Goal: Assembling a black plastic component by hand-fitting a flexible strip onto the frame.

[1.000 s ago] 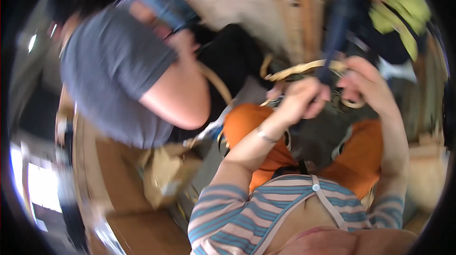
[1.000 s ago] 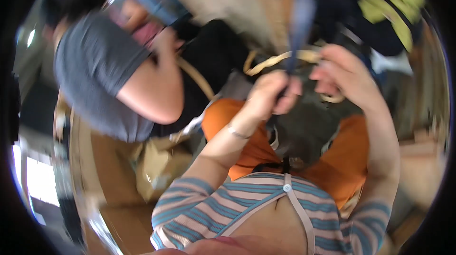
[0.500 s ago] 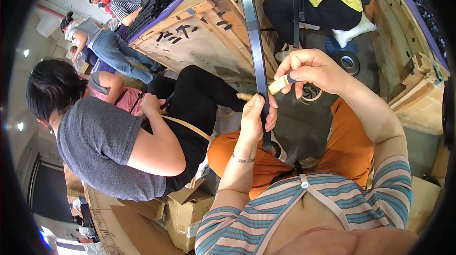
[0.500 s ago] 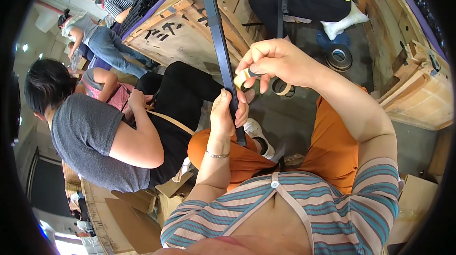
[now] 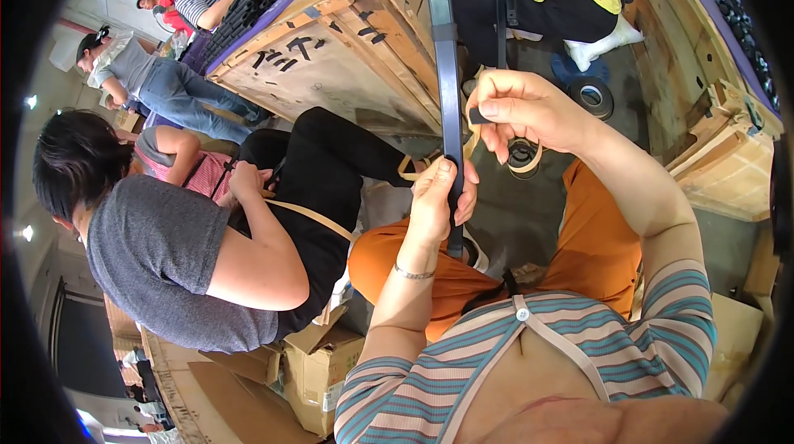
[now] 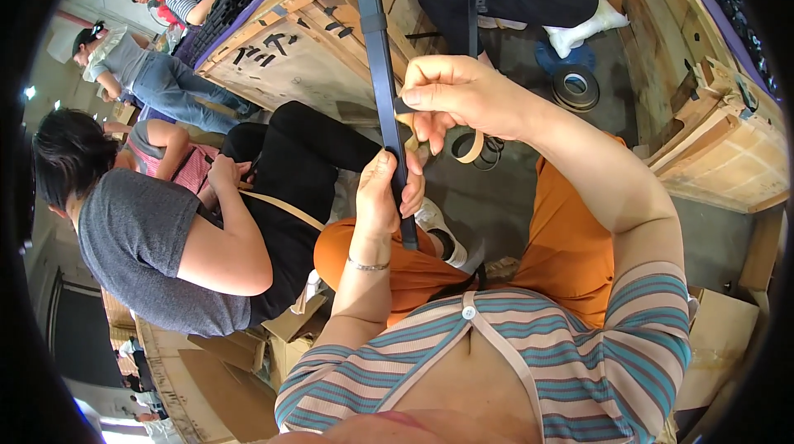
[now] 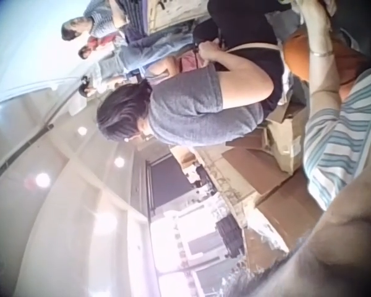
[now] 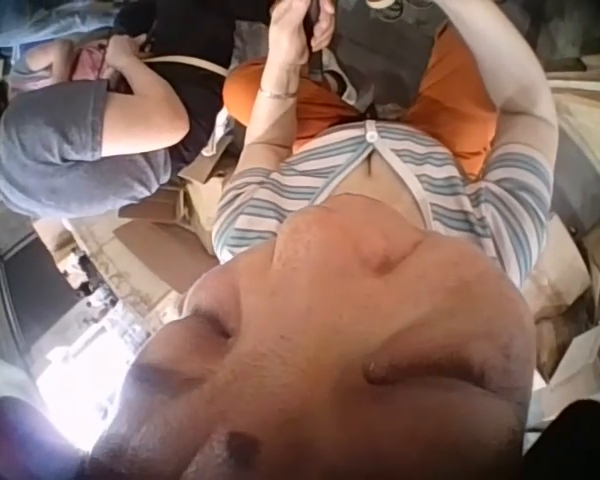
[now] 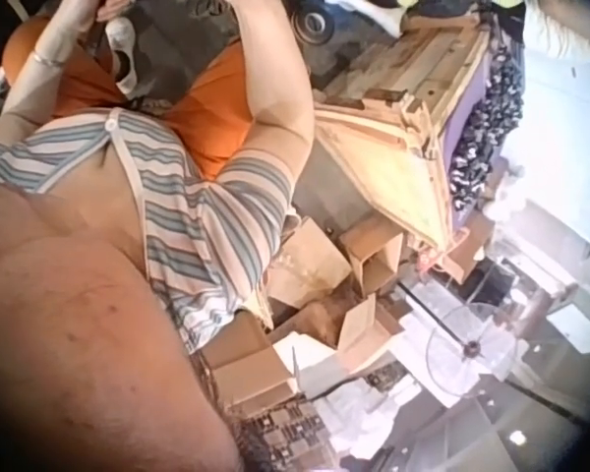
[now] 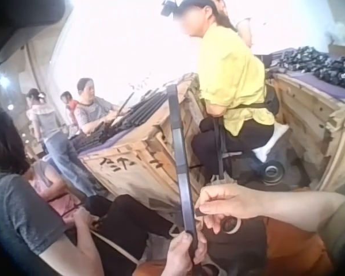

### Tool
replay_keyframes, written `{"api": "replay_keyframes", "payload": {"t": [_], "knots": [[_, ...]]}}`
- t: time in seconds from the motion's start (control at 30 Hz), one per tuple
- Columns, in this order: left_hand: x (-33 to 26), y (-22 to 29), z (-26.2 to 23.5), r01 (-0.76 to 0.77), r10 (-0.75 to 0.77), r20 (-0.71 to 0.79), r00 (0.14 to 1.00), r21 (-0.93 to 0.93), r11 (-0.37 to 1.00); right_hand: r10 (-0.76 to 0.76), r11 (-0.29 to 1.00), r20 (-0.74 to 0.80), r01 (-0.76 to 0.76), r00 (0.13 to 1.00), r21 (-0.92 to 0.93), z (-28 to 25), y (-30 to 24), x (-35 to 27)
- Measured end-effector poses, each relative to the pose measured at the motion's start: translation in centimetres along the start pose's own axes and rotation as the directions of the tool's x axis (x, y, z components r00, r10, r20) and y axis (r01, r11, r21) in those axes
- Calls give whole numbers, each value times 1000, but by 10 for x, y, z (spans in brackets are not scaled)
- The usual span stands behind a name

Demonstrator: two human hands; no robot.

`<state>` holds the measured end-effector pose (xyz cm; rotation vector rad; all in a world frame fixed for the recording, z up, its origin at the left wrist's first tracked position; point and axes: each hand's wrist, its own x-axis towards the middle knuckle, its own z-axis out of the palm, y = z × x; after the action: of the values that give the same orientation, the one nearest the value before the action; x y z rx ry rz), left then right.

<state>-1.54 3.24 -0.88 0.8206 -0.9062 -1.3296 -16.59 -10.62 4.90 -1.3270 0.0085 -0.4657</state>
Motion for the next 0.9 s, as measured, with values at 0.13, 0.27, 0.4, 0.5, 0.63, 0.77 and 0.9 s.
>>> {"api": "replay_keyframes", "payload": {"t": [0.13, 0.27, 0.4, 0.5, 0.63, 0.77, 0.9], "knots": [[-1, 2, 1, -22, 22, 1, 1000, 5, 1000, -64, 983, -85, 48, 994, -180, 3, 5, 3], [-3, 3, 4, -30, 30, -20, 999, -6, 1000, -146, 957, -154, 100, 977, -271, 9, 11, 8], [-4, 3, 4, -33, 33, -13, 999, -4, 999, -209, 933, -174, 143, 962, -329, 10, 13, 11], [-4, 3, 3, -29, 29, -11, 1000, -8, 1000, -181, 939, -185, 114, 966, -323, 12, 10, 11], [-4, 4, 3, -37, 37, 7, 999, 20, 999, -213, 931, -174, 145, 962, -334, 12, 14, 13], [-4, 4, 2, -41, 41, 1, 999, 19, 999, -190, 931, -182, 118, 965, -346, 12, 13, 12], [-3, 5, 4, -43, 43, -1, 999, 14, 999, -179, 929, -178, 106, 968, -356, 11, 10, 11]]}}
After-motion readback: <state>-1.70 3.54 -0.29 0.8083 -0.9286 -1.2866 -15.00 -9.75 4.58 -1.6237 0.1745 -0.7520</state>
